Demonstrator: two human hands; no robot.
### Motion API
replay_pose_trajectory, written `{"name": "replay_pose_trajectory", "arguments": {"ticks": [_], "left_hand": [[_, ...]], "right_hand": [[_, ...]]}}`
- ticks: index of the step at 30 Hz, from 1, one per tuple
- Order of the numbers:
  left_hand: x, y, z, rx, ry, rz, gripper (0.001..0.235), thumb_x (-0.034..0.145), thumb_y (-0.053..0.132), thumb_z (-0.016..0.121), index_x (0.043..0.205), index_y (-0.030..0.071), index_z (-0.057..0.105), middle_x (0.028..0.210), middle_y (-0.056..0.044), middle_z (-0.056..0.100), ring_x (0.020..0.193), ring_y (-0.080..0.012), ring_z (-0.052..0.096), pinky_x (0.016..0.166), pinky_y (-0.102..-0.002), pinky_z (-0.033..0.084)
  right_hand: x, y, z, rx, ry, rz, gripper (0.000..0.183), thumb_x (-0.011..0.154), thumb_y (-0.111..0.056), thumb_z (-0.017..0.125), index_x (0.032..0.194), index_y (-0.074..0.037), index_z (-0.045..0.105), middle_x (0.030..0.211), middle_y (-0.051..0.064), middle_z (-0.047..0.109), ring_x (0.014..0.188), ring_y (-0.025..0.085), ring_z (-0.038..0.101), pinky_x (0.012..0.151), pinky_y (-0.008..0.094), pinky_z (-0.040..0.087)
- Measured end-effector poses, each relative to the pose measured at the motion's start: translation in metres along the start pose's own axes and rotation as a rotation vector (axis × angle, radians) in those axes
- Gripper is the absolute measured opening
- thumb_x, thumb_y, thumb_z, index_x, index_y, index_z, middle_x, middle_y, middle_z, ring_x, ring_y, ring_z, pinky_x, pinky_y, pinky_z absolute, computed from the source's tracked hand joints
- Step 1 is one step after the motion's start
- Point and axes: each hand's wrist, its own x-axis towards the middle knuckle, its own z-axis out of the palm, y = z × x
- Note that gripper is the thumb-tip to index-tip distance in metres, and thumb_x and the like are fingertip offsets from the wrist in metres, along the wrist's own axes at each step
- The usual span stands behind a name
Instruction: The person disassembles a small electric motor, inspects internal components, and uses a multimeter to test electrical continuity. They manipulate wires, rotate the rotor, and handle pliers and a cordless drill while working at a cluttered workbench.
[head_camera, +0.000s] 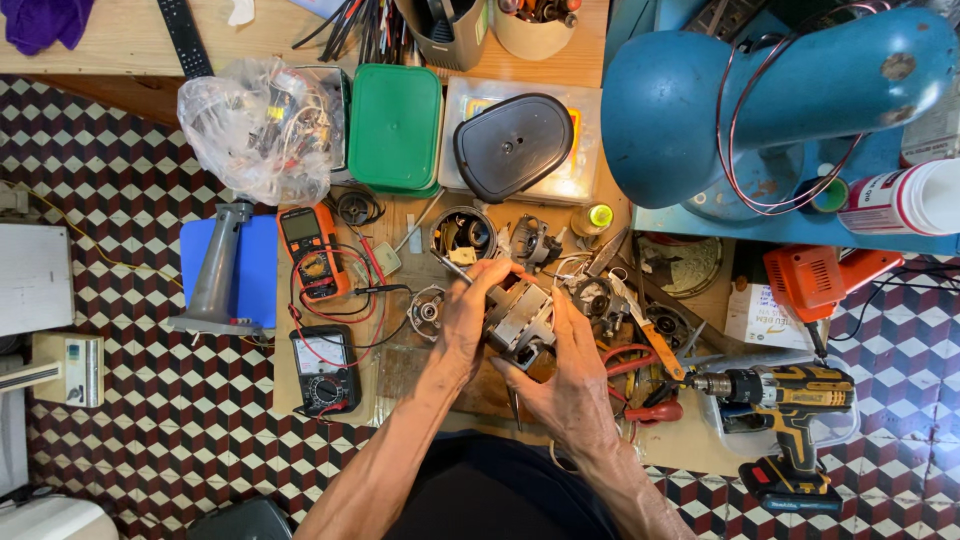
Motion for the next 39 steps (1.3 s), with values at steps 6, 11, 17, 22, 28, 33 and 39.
{"name": "replay_pose_trajectory", "arguments": {"ticks": [6, 11, 17, 22, 28, 33, 39], "left_hand": [[0.003, 0.004, 0.002, 0.146, 0.071, -0.071, 0.029, 0.089, 0.037, 0.061, 0.100, 0.013, 0.072, 0.091, -0.006, 0.075, 0.080, -0.0194, 0.069, 0.072, -0.033, 0.058], [-0.003, 0.007, -0.001, 0.089, -0.066, 0.009, 0.029, 0.091, 0.034, 0.061, 0.101, 0.009, 0.072, 0.098, -0.004, 0.074, 0.090, -0.0167, 0.068, 0.080, -0.031, 0.057], [-0.004, 0.017, -0.011, 0.075, -0.167, 0.024, 0.031, 0.093, 0.034, 0.060, 0.104, 0.007, 0.070, 0.101, -0.006, 0.074, 0.095, -0.0154, 0.067, 0.087, -0.031, 0.056], [-0.002, 0.019, -0.016, 0.108, -0.129, 0.052, 0.034, 0.091, 0.037, 0.059, 0.103, 0.007, 0.070, 0.100, -0.007, 0.076, 0.095, -0.0157, 0.069, 0.088, -0.031, 0.056], [0.001, 0.013, -0.019, 0.108, -0.096, 0.076, 0.035, 0.090, 0.036, 0.059, 0.104, 0.006, 0.073, 0.099, -0.007, 0.075, 0.091, -0.0156, 0.069, 0.081, -0.032, 0.058], [-0.002, 0.008, -0.023, -0.003, -0.078, -0.051, 0.039, 0.091, 0.041, 0.060, 0.108, 0.008, 0.074, 0.091, -0.012, 0.073, 0.076, -0.0166, 0.067, 0.066, -0.032, 0.056], [0.001, -0.004, -0.030, -0.465, -0.160, -0.246, 0.034, 0.095, 0.040, 0.063, 0.105, 0.007, 0.066, 0.105, -0.020, 0.075, 0.094, -0.0284, 0.075, 0.080, -0.039, 0.064]], "right_hand": [[0.000, -0.004, 0.002, 0.007, -0.026, 0.101, 0.109, 0.069, -0.027, 0.091, 0.153, 0.006, 0.029, 0.135, 0.027, 0.049, 0.123, 0.038, 0.057, 0.102, 0.045, 0.052], [0.001, -0.005, -0.003, 0.052, 0.002, 0.069, 0.105, 0.068, -0.025, 0.091, 0.152, 0.004, 0.034, 0.136, 0.025, 0.051, 0.124, 0.037, 0.058, 0.102, 0.045, 0.053], [0.002, -0.012, -0.002, -0.009, 0.014, -0.069, 0.105, 0.067, -0.024, 0.092, 0.149, 0.007, 0.035, 0.135, 0.028, 0.050, 0.123, 0.040, 0.058, 0.102, 0.045, 0.053], [0.006, -0.019, 0.004, -0.021, 0.012, -0.046, 0.105, 0.067, -0.021, 0.092, 0.149, 0.009, 0.034, 0.135, 0.029, 0.050, 0.121, 0.041, 0.059, 0.100, 0.044, 0.054], [0.007, -0.020, 0.006, -0.029, 0.008, -0.015, 0.104, 0.068, -0.023, 0.091, 0.149, 0.008, 0.034, 0.133, 0.027, 0.052, 0.120, 0.040, 0.060, 0.098, 0.044, 0.053], [0.007, -0.026, 0.011, -0.131, -0.007, -0.034, 0.110, 0.068, -0.027, 0.093, 0.149, 0.011, 0.028, 0.131, 0.030, 0.048, 0.118, 0.042, 0.057, 0.099, 0.046, 0.052], [0.000, -0.038, 0.002, -0.074, 0.068, -0.148, 0.116, 0.064, -0.026, 0.091, 0.153, 0.005, 0.024, 0.138, 0.028, 0.049, 0.126, 0.042, 0.053, 0.107, 0.049, 0.045]]}}
